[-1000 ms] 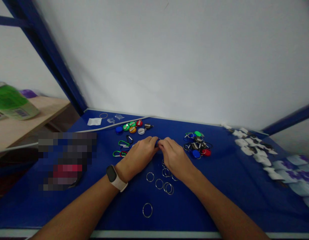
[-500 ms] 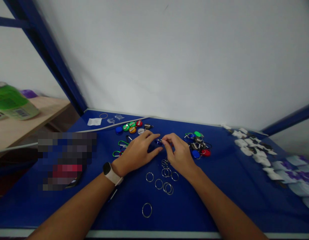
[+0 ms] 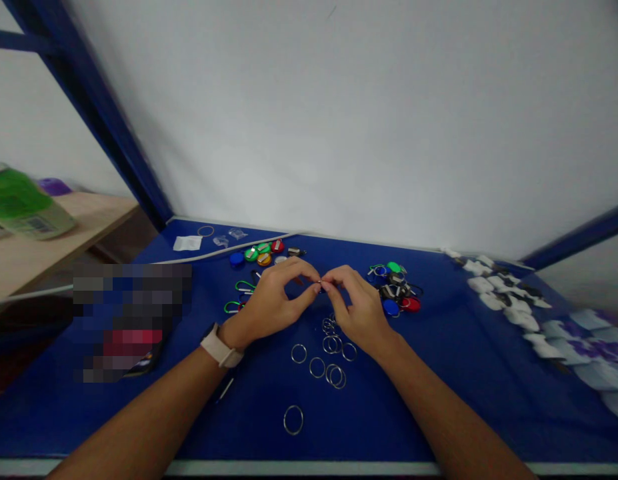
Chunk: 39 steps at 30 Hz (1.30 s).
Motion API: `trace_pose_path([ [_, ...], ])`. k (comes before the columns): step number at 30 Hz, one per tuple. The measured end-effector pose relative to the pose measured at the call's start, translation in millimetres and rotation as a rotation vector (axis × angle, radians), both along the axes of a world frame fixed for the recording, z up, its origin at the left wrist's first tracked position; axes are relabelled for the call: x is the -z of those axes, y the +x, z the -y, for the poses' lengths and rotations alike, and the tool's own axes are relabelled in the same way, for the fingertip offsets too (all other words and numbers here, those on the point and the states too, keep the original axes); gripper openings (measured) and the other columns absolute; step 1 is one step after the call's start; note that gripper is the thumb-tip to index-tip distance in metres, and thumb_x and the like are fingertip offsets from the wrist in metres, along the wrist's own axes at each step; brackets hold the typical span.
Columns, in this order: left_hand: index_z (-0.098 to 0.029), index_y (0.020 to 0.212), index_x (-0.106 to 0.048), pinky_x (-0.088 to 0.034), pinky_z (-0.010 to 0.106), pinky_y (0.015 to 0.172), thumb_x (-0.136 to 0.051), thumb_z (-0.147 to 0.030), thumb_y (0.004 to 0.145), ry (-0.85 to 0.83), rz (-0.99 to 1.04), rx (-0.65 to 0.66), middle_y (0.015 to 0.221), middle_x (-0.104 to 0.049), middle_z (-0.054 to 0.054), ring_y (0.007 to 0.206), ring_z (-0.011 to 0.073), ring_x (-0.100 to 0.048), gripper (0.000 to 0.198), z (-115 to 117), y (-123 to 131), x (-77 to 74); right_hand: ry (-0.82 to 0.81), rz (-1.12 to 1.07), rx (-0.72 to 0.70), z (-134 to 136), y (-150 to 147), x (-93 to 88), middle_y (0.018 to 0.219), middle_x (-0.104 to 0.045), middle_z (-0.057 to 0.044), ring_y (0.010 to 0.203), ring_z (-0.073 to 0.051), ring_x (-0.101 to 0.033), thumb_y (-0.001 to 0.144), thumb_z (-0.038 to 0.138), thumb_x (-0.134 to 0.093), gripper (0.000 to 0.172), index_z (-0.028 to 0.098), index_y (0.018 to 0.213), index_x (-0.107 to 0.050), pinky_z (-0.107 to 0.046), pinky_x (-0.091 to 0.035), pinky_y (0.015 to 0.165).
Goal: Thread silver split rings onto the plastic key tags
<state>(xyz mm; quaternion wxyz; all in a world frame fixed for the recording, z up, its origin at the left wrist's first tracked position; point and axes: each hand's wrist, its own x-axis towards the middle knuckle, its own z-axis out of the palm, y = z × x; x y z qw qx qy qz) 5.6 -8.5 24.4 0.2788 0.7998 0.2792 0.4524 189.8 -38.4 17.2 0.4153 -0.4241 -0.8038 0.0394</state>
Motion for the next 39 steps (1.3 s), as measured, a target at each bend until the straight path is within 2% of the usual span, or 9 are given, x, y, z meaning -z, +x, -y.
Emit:
trace_pose_path([
  [6, -0.016, 0.089, -0.065, -0.052, 0.033, 0.08, -0.059, -0.016, 0.091, -0.042, 0.02, -0.028, 0.09, -0.069, 0.006, 0.086, 0.0164, -0.063, 0.006, -1.7, 0.3, 1.4, -0.018, 0.065, -0.006, -2.1, 4.9, -3.2, 0.092, -0.065, -0.006, 0.084, -0.018, -0.058, 0.102, 0.018, -0.041, 0.016, 0.019, 0.101, -0.057, -0.034, -0.045, 0.079],
  [9, -0.016, 0.09, -0.065, -0.053, 0.033, 0.079, -0.059, -0.017, 0.09, -0.075, 0.037, -0.074, 0.091, -0.069, 0.006, 0.085, 0.0164, -0.064, 0.006, -5.8, -2.4, 3.3, -0.12, 0.176, -0.034, -4.0, 10.1, -8.3, 0.094, -0.066, -0.006, 0.085, -0.019, -0.059, 0.101, 0.017, -0.04, 0.02, 0.02, 0.102, -0.059, -0.036, -0.042, 0.079],
  [12, -0.016, 0.09, -0.065, -0.055, 0.034, 0.08, -0.06, -0.02, 0.09, -0.118, 0.063, -0.136, 0.093, -0.069, 0.007, 0.087, 0.0174, -0.065, 0.006, -10.3, -5.7, 4.2, -0.284, 0.246, -0.086, -2.1, 10.3, -11.7, 0.09, -0.065, -0.003, 0.083, -0.017, -0.059, 0.097, 0.019, -0.049, 0.012, 0.02, 0.094, -0.061, -0.039, -0.04, 0.087],
  [16, -0.015, 0.088, -0.063, -0.055, 0.037, 0.083, -0.059, -0.024, 0.09, -0.202, 0.096, -0.187, 0.091, -0.069, 0.007, 0.087, 0.0183, -0.066, 0.01, -13.6, -7.5, 4.5, -0.502, 0.305, -0.252, 7.7, -0.3, -12.7, 0.084, -0.063, 0.001, 0.084, -0.016, -0.059, 0.091, 0.024, -0.063, 0.003, 0.021, 0.09, -0.063, -0.044, -0.037, 0.097],
  [19, -0.016, 0.086, -0.063, -0.055, 0.038, 0.083, -0.059, -0.027, 0.091, -0.274, 0.089, -0.176, 0.09, -0.069, 0.007, 0.086, 0.0185, -0.066, 0.012, -14.7, -7.5, 6.1, -0.57, 0.351, -0.325, 15.5, -9.2, -13.5, 0.083, -0.062, 0.001, 0.084, -0.016, -0.058, 0.087, 0.023, -0.067, 0.004, 0.02, 0.088, -0.064, -0.042, -0.039, 0.096],
  [24, -0.016, 0.087, -0.061, -0.054, 0.038, 0.084, -0.058, -0.03, 0.091, -0.306, 0.074, -0.174, 0.093, -0.069, 0.008, 0.088, 0.0192, -0.066, 0.014, -15.6, -8.0, 8.2, -0.61, 0.4, -0.303, 20.9, -13.4, -15.6, 0.084, -0.062, 0.0, 0.082, -0.017, -0.058, 0.086, 0.018, -0.066, 0.005, 0.02, 0.086, -0.061, -0.049, -0.036, 0.103],
  [32, -0.018, 0.089, -0.055, -0.054, 0.038, 0.084, -0.053, -0.03, 0.095, -0.37, 0.092, -0.112, 0.097, -0.07, 0.008, 0.09, 0.0186, -0.067, 0.014, -15.5, -7.4, 12.5, -0.54, 0.44, -0.282, 20.1, -12.7, -12.9, 0.091, -0.063, -0.003, 0.086, -0.017, -0.059, 0.095, 0.015, -0.056, 0.008, 0.019, 0.088, -0.056, -0.043, -0.042, 0.097],
  [36, -0.018, 0.09, -0.055, -0.054, 0.037, 0.082, -0.052, -0.03, 0.095, -0.385, 0.1, -0.095, 0.096, -0.071, 0.008, 0.087, 0.0179, -0.067, 0.014, -17.8, -7.2, 14.8, -0.503, 0.243, -0.173, 12.9, -9.2, -7.0, 0.091, -0.064, -0.004, 0.084, -0.017, -0.059, 0.098, 0.017, -0.049, 0.006, 0.02, 0.094, -0.052, -0.035, -0.046, 0.081],
  [39, -0.018, 0.09, -0.055, -0.053, 0.035, 0.079, -0.054, -0.029, 0.095, -0.412, 0.105, -0.055, 0.093, -0.071, 0.007, 0.083, 0.0168, -0.066, 0.012, -18.8, -7.1, 14.8, -0.504, 0.018, -0.086, 5.4, -5.1, -1.4, 0.079, -0.064, -0.001, 0.065, -0.014, -0.057, 0.1, 0.021, -0.043, 0.007, 0.021, 0.097, -0.05, -0.028, -0.043, 0.063],
])
